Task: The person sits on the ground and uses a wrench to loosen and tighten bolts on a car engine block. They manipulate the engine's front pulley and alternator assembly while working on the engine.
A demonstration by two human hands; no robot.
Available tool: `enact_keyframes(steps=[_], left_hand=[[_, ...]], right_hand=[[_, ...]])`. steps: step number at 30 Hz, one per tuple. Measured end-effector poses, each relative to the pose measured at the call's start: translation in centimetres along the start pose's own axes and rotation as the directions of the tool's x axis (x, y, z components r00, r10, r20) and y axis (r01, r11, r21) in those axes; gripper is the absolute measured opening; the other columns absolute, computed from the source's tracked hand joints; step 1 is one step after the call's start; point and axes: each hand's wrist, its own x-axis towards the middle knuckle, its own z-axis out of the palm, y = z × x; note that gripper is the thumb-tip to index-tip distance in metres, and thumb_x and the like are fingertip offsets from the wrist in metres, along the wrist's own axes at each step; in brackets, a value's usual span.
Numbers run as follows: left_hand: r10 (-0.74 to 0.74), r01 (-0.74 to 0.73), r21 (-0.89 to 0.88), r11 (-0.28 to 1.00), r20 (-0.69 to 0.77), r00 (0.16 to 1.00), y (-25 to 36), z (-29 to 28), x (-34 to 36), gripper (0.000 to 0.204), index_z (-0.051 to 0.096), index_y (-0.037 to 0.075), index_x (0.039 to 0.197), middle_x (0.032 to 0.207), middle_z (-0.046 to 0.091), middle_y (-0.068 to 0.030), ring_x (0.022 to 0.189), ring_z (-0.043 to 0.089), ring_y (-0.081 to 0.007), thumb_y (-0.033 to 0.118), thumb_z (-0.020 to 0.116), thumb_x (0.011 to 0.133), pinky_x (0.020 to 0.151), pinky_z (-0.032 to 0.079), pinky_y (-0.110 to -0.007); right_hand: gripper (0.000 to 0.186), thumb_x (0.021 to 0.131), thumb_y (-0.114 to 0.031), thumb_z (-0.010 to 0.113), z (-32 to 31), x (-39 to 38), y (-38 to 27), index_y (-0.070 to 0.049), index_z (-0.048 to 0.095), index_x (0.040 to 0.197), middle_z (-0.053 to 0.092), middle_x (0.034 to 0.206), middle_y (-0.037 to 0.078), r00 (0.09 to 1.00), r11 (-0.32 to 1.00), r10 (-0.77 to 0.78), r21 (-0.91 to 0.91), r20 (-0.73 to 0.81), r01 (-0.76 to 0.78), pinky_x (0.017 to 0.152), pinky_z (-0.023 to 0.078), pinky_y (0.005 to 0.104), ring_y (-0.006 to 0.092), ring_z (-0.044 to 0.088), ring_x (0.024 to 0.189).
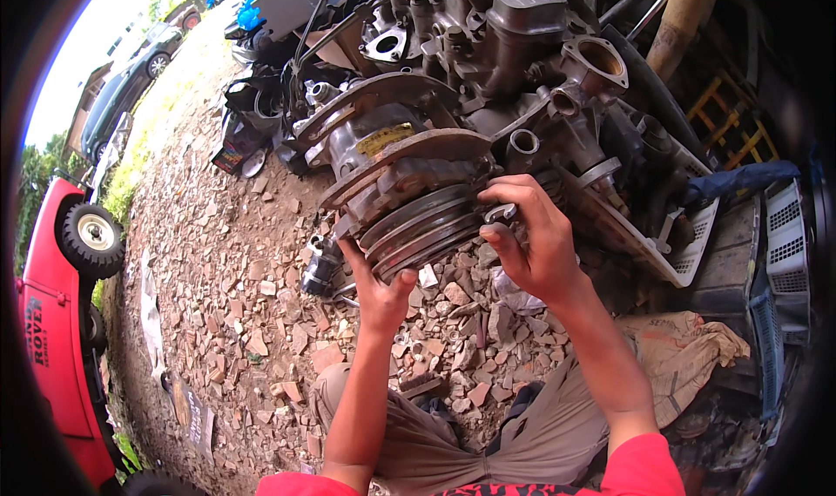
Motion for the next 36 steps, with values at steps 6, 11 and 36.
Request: enact_keyframes(steps=[6,11,36], left_hand=[[0.010,-0.010,0.052,0.999,-0.002,1.000,0.1,0.1,0.0,0.136,-0.011,-0.003,0.149,0.142,0.038,-0.0174,0.130,0.040,-0.0273,0.073,0.069,0.068,0.108,0.033,-0.040],[0.001,-0.001,-0.045,0.999,-0.012,1.000,-0.4,-0.2,0.0,0.134,-0.008,0.003,0.150,0.140,0.036,-0.0159,0.124,0.044,-0.0258,0.061,0.080,0.066,0.103,0.038,-0.038],[-0.019,0.021,0.053,0.998,-0.034,0.999,0.2,0.1,-0.1,0.135,-0.007,-0.008,0.147,0.137,0.040,-0.0172,0.121,0.044,-0.0238,0.066,0.075,0.069,0.104,0.035,-0.034]], right_hand=[[0.023,0.091,-0.014,0.064,0.8,-0.3,0.2,-0.002,0.052,0.106,0.060,0.095,0.014,0.999,0.998,-0.033,-0.046,-0.026,0.032,0.068,0.051,0.0352,0.0310,0.063,0.080],[0.024,0.103,-0.028,0.046,-0.3,0.2,0.9,-0.005,0.050,0.102,0.061,0.085,0.004,0.863,0.800,0.464,0.512,-0.199,-0.312,0.054,0.038,0.0195,0.0041,0.048,0.063],[0.027,0.104,-0.029,0.041,-0.1,-0.5,2.7,-0.002,0.047,0.106,0.058,0.097,0.009,0.872,0.785,0.421,0.583,-0.252,-0.211,0.070,0.045,0.0267,0.0112,0.052,0.076]])
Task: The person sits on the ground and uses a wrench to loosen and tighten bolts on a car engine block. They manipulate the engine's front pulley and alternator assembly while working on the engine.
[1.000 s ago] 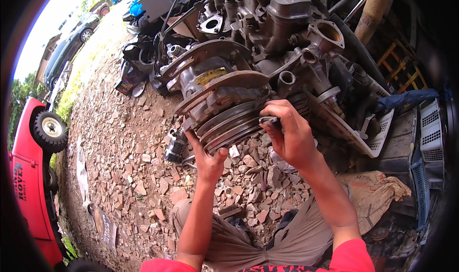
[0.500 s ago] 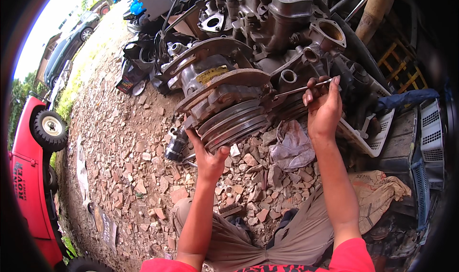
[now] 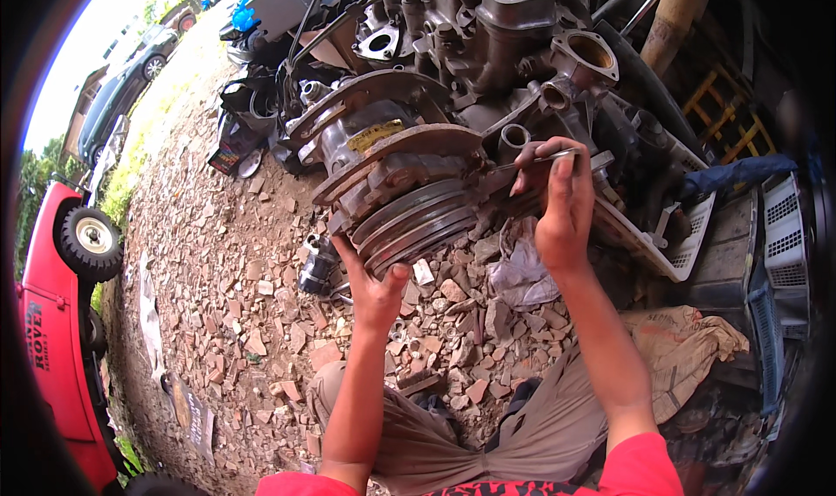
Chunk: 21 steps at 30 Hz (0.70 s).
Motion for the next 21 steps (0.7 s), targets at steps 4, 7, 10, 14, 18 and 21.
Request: enact_keyframes(steps=[4,7,10,14,18,21], left_hand=[[0.011,-0.011,-0.006,1.000,-0.014,1.000,0.1,0.0,0.0,0.138,-0.010,-0.010,0.146,0.138,0.039,-0.0177,0.122,0.044,-0.0245,0.065,0.076,0.069,0.105,0.035,-0.034],[-0.033,0.032,-0.036,0.999,-0.027,0.999,0.1,-0.1,-0.2,0.138,-0.011,-0.009,0.146,0.139,0.038,-0.0181,0.123,0.044,-0.0251,0.064,0.077,0.068,0.105,0.035,-0.035],[-0.028,0.027,-0.052,0.998,-0.012,1.000,0.0,0.0,-0.1,0.137,-0.012,-0.006,0.147,0.140,0.037,-0.0182,0.123,0.044,-0.0256,0.062,0.078,0.069,0.105,0.036,-0.036],[0.014,-0.011,-0.090,0.996,0.028,1.000,0.0,0.2,0.2,0.134,-0.011,-0.002,0.149,0.140,0.037,-0.0182,0.124,0.044,-0.0258,0.060,0.078,0.070,0.104,0.037,-0.036],[0.017,-0.015,-0.075,0.997,0.025,1.000,0.0,-0.2,0.1,0.132,-0.008,-0.002,0.149,0.139,0.038,-0.0181,0.124,0.044,-0.0256,0.059,0.079,0.070,0.105,0.037,-0.036],[-0.021,0.023,-0.057,0.998,0.029,0.999,-0.3,-0.5,-0.1,0.134,-0.010,-0.002,0.149,0.139,0.039,-0.0181,0.124,0.044,-0.0254,0.059,0.079,0.070,0.104,0.037,-0.036]], right_hand=[[0.032,0.096,-0.028,0.057,2.4,-2.2,-1.4,0.001,0.049,0.108,0.055,0.096,0.016,0.932,0.873,-0.193,-0.380,0.307,0.306,0.077,0.047,0.0335,0.0271,0.058,0.083],[0.032,0.087,-0.015,0.069,3.0,-2.3,-1.6,0.000,0.051,0.108,0.057,0.097,0.016,0.916,0.839,-0.226,-0.411,0.332,0.356,0.077,0.049,0.0364,0.0314,0.060,0.085],[0.033,0.084,-0.010,0.073,1.8,-1.5,-1.5,0.000,0.052,0.107,0.059,0.094,0.014,0.894,0.808,-0.255,-0.427,0.368,0.407,0.073,0.050,0.0374,0.0302,0.062,0.083],[0.029,0.082,-0.010,0.074,2.5,-1.3,-2.3,-0.001,0.055,0.102,0.062,0.093,0.014,0.894,0.775,-0.233,-0.482,0.384,0.409,0.067,0.050,0.0372,0.0289,0.063,0.077],[0.026,0.087,-0.015,0.071,2.4,-1.4,-3.8,-0.001,0.055,0.102,0.060,0.082,0.009,0.946,0.858,-0.087,-0.460,0.312,0.231,0.060,0.047,0.0298,0.0188,0.060,0.069],[0.025,0.095,-0.024,0.063,0.9,-0.5,-2.2,-0.001,0.054,0.102,0.056,0.071,0.000,0.989,0.946,0.079,-0.321,0.124,-0.036,0.054,0.037,0.0203,0.0025,0.048,0.063]])
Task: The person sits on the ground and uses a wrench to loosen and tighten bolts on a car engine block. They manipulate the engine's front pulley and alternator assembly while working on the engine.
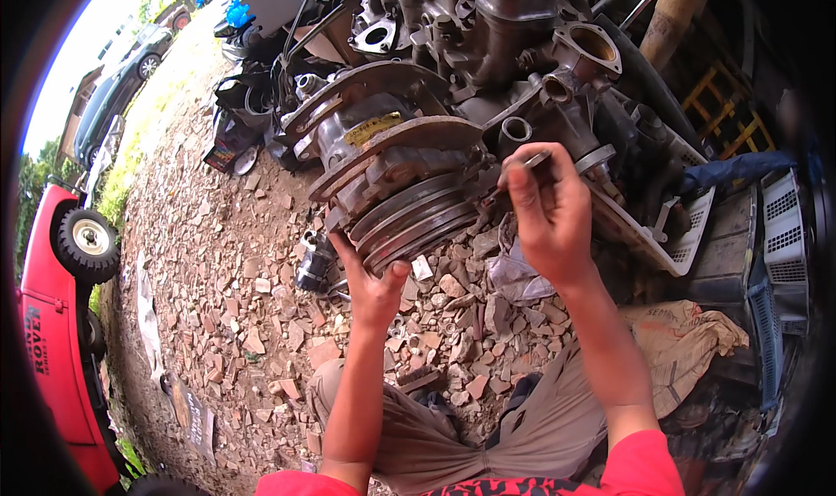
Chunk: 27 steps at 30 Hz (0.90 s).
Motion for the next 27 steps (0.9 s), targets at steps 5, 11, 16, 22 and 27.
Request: enact_keyframes(steps=[5,11,16,22,27], left_hand=[[-0.001,0.001,-0.010,1.000,0.007,1.000,0.2,0.2,0.2,0.136,-0.011,-0.001,0.149,0.139,0.038,-0.0178,0.124,0.044,-0.0250,0.060,0.079,0.069,0.104,0.037,-0.036],[0.011,-0.011,-0.008,1.000,0.008,1.000,0.3,0.0,0.2,0.134,-0.008,0.001,0.149,0.138,0.039,-0.0164,0.123,0.045,-0.0246,0.062,0.079,0.068,0.103,0.038,-0.036],[0.033,-0.033,0.005,0.999,0.024,0.999,0.3,0.2,0.4,0.131,-0.004,0.002,0.148,0.137,0.039,-0.0158,0.121,0.045,-0.0243,0.064,0.078,0.068,0.102,0.038,-0.036],[0.019,-0.020,0.044,0.999,0.008,1.000,0.4,0.0,0.2,0.130,-0.002,-0.001,0.148,0.138,0.038,-0.0162,0.123,0.043,-0.0245,0.063,0.078,0.069,0.103,0.037,-0.036],[0.008,-0.008,0.027,1.000,0.007,1.000,0.4,0.0,0.1,0.132,-0.006,-0.004,0.148,0.139,0.038,-0.0166,0.123,0.043,-0.0243,0.060,0.079,0.069,0.104,0.036,-0.035]], right_hand=[[0.029,0.103,-0.031,0.046,-1.7,2.0,2.4,-0.003,0.053,0.098,0.059,0.081,0.005,0.953,0.905,0.175,0.422,-0.248,-0.057,0.060,0.043,0.0249,0.0078,0.048,0.062],[0.037,0.102,-0.038,0.045,-2.3,2.2,3.5,-0.003,0.054,0.098,0.059,0.085,0.009,0.917,0.819,0.285,0.568,-0.280,-0.081,0.069,0.047,0.0311,0.0131,0.049,0.065],[0.035,0.101,-0.037,0.047,-2.6,2.2,5.1,-0.002,0.053,0.098,0.061,0.084,0.010,0.898,0.717,0.328,0.696,-0.294,-0.034,0.069,0.051,0.0336,0.0141,0.052,0.064],[0.036,0.101,-0.038,0.047,-2.4,2.0,5.3,-0.002,0.053,0.099,0.061,0.086,0.011,0.886,0.679,0.349,0.734,-0.306,-0.014,0.072,0.051,0.0338,0.0151,0.052,0.066],[0.039,0.101,-0.040,0.047,-2.5,2.0,5.6,-0.002,0.053,0.101,0.061,0.089,0.011,0.864,0.624,0.400,0.782,-0.306,-0.012,0.074,0.051,0.0343,0.0152,0.052,0.069]])
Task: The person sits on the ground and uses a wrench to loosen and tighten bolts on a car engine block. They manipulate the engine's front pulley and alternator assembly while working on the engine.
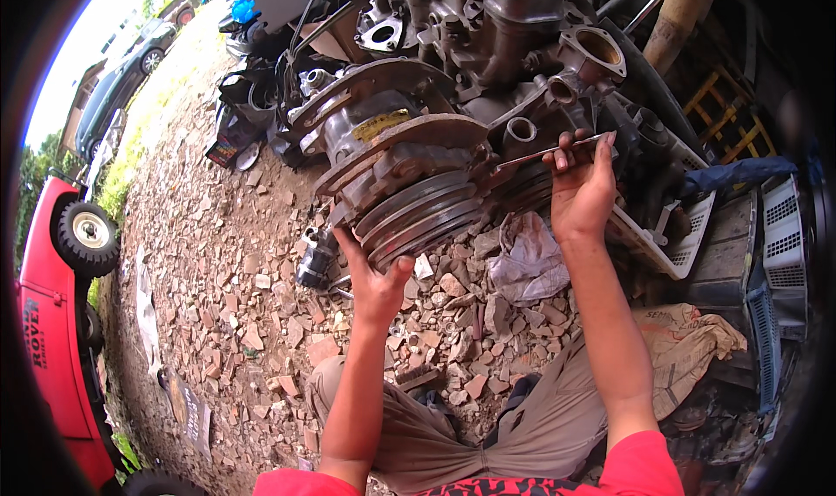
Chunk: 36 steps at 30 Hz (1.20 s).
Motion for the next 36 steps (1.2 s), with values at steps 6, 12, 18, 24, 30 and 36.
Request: enact_keyframes(steps=[6,12,18,24,30,36], left_hand=[[-0.013,0.014,-0.094,0.995,0.006,1.000,0.4,0.4,-0.1,0.129,-0.003,-0.002,0.148,0.135,0.042,-0.0155,0.120,0.047,-0.0240,0.056,0.081,0.069,0.103,0.038,-0.034],[0.004,-0.001,-0.087,0.996,0.032,0.999,1.0,0.3,0.1,0.126,0.001,0.001,0.149,0.135,0.043,-0.0149,0.120,0.047,-0.0237,0.055,0.082,0.069,0.102,0.039,-0.035],[-0.003,0.006,-0.098,0.995,0.029,1.000,0.9,0.3,0.1,0.126,0.002,0.000,0.148,0.134,0.044,-0.0150,0.119,0.048,-0.0233,0.056,0.082,0.068,0.102,0.039,-0.035],[0.002,0.001,-0.087,0.996,0.039,0.999,1.1,0.5,0.2,0.125,0.003,-0.002,0.147,0.133,0.044,-0.0150,0.118,0.049,-0.0230,0.056,0.081,0.069,0.102,0.040,-0.035],[0.011,-0.010,-0.058,0.998,0.015,1.000,0.9,0.4,0.1,0.123,0.005,-0.002,0.146,0.134,0.044,-0.0150,0.118,0.049,-0.0235,0.056,0.081,0.070,0.101,0.040,-0.035],[0.003,-0.002,-0.054,0.999,0.015,1.000,0.6,0.2,0.0,0.123,0.004,-0.001,0.147,0.134,0.043,-0.0152,0.120,0.047,-0.0237,0.056,0.080,0.070,0.102,0.039,-0.034]], right_hand=[[0.043,0.101,-0.044,0.044,1.1,-0.5,-0.4,-0.003,0.052,0.105,0.057,0.091,0.009,0.996,0.997,-0.008,-0.075,0.088,0.015,0.079,0.049,0.0335,0.0136,0.049,0.071],[0.037,0.102,-0.039,0.045,1.1,-0.5,-0.5,-0.003,0.052,0.105,0.057,0.092,0.009,0.958,0.966,-0.068,-0.220,0.280,0.133,0.080,0.050,0.0338,0.0119,0.049,0.070],[0.032,0.104,-0.033,0.042,2.0,-1.3,-0.5,-0.003,0.051,0.102,0.057,0.093,0.008,0.956,0.951,-0.105,-0.253,0.273,0.176,0.077,0.051,0.0322,0.0105,0.049,0.070],[0.027,0.098,-0.028,0.055,3.6,-5.5,0.3,-0.001,0.053,0.103,0.057,0.093,0.010,0.782,0.729,-0.117,-0.481,0.613,0.487,0.075,0.047,0.0286,0.0141,0.054,0.075],[0.020,0.091,-0.020,0.066,5.1,-6.3,-0.6,-0.002,0.059,0.097,0.058,0.089,0.012,0.685,0.492,-0.059,-0.577,0.726,0.653,0.069,0.047,0.0273,0.0200,0.058,0.076],[0.020,0.097,-0.022,0.060,4.4,-5.6,-1.9,-0.002,0.061,0.095,0.061,0.089,0.003,0.822,0.706,0.129,-0.633,0.555,0.317,0.057,0.039,0.0218,0.0053,0.049,0.065]])
